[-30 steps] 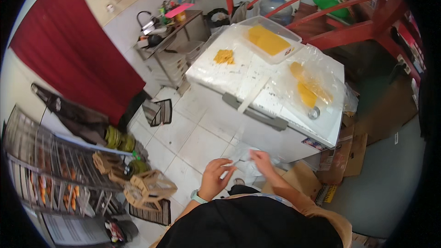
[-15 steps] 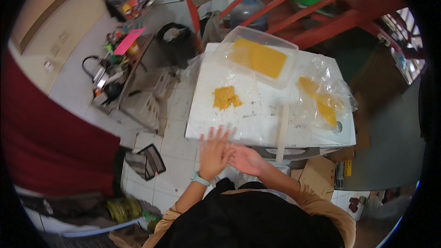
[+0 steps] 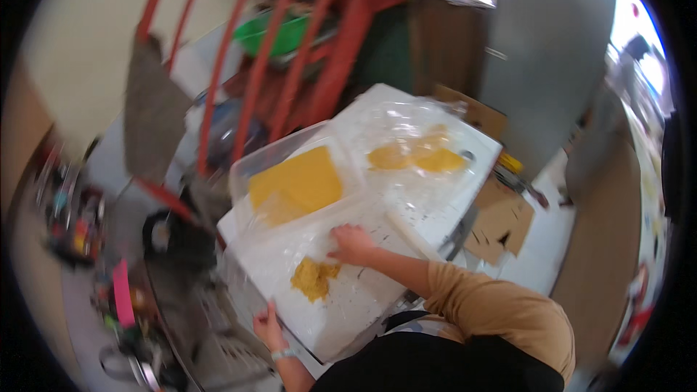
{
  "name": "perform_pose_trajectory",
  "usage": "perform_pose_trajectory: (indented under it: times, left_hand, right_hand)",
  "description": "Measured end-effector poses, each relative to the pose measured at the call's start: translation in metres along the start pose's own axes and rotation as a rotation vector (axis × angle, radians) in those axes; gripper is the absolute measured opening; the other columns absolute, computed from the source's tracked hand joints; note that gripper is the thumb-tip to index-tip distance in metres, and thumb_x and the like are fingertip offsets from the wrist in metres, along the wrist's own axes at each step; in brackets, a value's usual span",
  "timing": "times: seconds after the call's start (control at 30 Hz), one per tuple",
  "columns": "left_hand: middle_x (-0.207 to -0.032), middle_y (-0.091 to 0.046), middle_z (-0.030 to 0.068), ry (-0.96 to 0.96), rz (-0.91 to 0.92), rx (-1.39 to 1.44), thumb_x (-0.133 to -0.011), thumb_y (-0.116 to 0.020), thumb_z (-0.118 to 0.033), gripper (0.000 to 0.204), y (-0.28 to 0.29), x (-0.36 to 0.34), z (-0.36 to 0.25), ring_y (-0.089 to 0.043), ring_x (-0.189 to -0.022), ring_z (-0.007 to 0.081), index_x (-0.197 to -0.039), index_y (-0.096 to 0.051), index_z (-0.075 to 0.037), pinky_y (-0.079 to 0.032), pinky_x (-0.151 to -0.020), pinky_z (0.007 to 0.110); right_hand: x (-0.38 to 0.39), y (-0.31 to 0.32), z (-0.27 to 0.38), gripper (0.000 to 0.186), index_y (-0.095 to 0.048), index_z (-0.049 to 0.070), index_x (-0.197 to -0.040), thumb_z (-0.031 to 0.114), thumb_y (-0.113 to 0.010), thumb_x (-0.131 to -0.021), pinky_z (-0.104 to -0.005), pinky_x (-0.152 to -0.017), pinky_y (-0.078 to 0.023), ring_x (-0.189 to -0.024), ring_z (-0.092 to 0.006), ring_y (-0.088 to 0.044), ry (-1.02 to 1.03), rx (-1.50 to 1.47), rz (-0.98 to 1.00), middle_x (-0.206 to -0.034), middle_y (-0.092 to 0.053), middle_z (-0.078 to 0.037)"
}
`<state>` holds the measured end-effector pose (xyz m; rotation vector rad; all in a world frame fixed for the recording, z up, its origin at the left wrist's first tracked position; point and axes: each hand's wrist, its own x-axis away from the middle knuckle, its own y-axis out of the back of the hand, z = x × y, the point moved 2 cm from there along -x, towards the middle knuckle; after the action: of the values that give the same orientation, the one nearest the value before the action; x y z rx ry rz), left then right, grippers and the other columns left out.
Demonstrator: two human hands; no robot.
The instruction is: The person presses dough balls on a baking tray by hand, then flattens dough on plastic wrap and rolls it out using a small roller.
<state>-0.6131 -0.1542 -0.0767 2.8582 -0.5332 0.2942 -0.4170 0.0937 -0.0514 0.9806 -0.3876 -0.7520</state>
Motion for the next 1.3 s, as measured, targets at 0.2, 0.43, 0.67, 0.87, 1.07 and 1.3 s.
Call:
perform_pose_trajectory:
  times: [0.2,0.43,0.67,0.87,1.07,1.3]
  left_hand:
    - [-0.067,-0.045,-0.0036,-0.148,0.402,0.165,-0.094,-0.054,-0.024,0.025,-0.028,0.006,-0.016,-0.043,-0.061,0.0074,-0.076,-0.046,-0.01,-0.036,-0.055,0.024]
    - [-0.063,-0.042,-0.0015,0.394,0.821,0.703,-0.098,-0.045,-0.029,0.034,-0.118,0.01,-0.058,-0.043,-0.063,0.0084,-0.067,-0.042,-0.014,-0.039,-0.064,0.024]
    - [-0.057,-0.039,-0.0054,0.364,0.979,0.547,-0.096,-0.047,-0.031,0.033,-0.075,-0.026,-0.067,-0.039,-0.05,0.0088,-0.068,-0.04,-0.016,-0.035,-0.05,0.024]
    - [-0.057,-0.039,-0.004,0.208,0.984,0.015,-0.095,-0.05,-0.029,0.031,-0.023,-0.09,-0.052,-0.04,-0.047,0.0094,-0.069,-0.043,-0.015,-0.036,-0.045,0.024]
    - [-0.069,-0.057,-0.001,-0.032,1.111,-0.052,-0.088,-0.065,-0.031,0.031,-0.053,-0.106,-0.065,-0.051,-0.061,0.0098,-0.074,-0.061,-0.004,-0.04,-0.057,0.024]
    - [-0.087,-0.062,0.0034,-0.023,1.035,-0.149,-0.087,-0.065,-0.023,0.025,-0.118,-0.083,-0.081,-0.054,-0.07,0.0107,-0.097,-0.067,0.0,-0.045,-0.063,0.026]
  right_hand:
    - [-0.004,-0.007,0.035,0.042,-0.056,0.0,-0.097,0.038,-0.041,-0.096,-0.0463,-0.075,-0.047,-0.083,-0.0379,-0.061,0.033,-0.484,0.159,-0.09,-0.062,-0.022]
    - [0.003,-0.054,0.085,0.034,-0.056,0.001,-0.099,0.032,-0.041,-0.096,-0.0449,-0.062,-0.048,-0.072,-0.0367,-0.062,0.154,-0.092,-0.066,-0.082,-0.062,-0.022]
    - [0.021,-0.062,0.075,0.035,-0.059,0.002,-0.09,0.034,-0.046,-0.095,-0.0465,-0.067,-0.046,-0.074,-0.0379,-0.059,-0.314,-0.588,-0.281,-0.078,-0.061,-0.023]
    - [0.069,-0.009,0.018,0.041,-0.06,-0.001,-0.076,0.039,-0.062,-0.086,-0.0408,-0.062,-0.049,-0.063,-0.0298,-0.061,-0.361,-0.393,-0.533,-0.068,-0.062,-0.018]
    - [0.056,0.024,-0.014,0.047,-0.063,0.007,-0.064,0.052,-0.073,-0.072,-0.0285,-0.057,-0.046,-0.058,-0.0124,-0.057,-0.524,-0.426,-0.04,-0.059,-0.06,-0.004]
    - [-0.013,-0.008,-0.006,0.056,-0.063,-0.006,-0.103,0.041,-0.074,-0.074,-0.0327,-0.092,-0.047,-0.101,-0.0276,-0.06,0.063,-0.495,-0.003,-0.114,-0.061,-0.02]
